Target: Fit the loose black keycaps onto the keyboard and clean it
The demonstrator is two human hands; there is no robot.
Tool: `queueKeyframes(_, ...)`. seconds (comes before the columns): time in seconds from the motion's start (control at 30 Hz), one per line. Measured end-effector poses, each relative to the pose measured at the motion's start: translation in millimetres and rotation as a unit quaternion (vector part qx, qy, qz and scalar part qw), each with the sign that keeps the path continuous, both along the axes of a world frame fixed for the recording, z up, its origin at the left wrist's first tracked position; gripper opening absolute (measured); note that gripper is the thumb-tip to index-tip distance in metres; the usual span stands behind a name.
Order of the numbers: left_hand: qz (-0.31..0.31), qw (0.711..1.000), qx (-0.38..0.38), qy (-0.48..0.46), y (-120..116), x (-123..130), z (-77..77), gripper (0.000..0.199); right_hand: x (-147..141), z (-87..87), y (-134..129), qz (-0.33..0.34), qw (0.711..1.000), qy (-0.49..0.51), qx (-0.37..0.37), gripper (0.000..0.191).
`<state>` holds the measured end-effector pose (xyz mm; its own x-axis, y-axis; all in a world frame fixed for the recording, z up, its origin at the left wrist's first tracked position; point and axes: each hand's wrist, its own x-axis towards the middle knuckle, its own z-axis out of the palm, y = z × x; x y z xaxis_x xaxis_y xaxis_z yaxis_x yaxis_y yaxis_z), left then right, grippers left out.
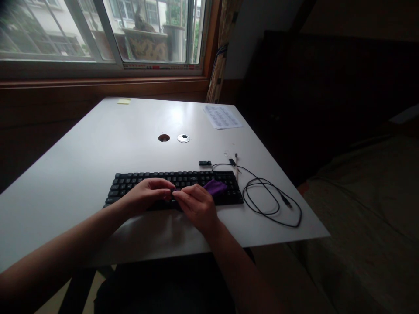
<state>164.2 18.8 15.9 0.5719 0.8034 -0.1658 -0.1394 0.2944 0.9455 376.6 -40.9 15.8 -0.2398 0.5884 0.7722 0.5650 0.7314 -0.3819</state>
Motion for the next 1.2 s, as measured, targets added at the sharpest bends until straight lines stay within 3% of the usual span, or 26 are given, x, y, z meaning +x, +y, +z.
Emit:
queueKeyframes(0.2,0.033,0.998,-0.047,-0.029,2.6,-0.6,-3.1,0.032,2.3,-3.0,-0.4,-0.003,1.000,0.023,-0.006,0.024)
queueKeyframes(0.43,0.021,0.999,-0.026,-0.010,2.0,-0.9,-4.1,0.032,2.6,-1.3,0.2,-0.019,0.996,0.083,-0.023,0.037)
queueKeyframes(0.63,0.001,1.000,0.006,-0.003,0.5,-0.4,-1.2,0.030,-3.1,-2.0,0.6,0.006,0.994,0.095,-0.062,0.029)
queueKeyframes(0.87,-0.004,0.999,0.035,0.010,-1.1,1.2,-0.4,0.028,-2.3,-4.9,2.0,0.004,0.996,0.072,-0.059,0.028)
queueKeyframes(1.2,0.006,1.000,0.018,0.008,-0.6,1.9,-0.7,0.028,-1.6,-5.2,2.9,0.007,0.998,0.035,-0.059,0.029)
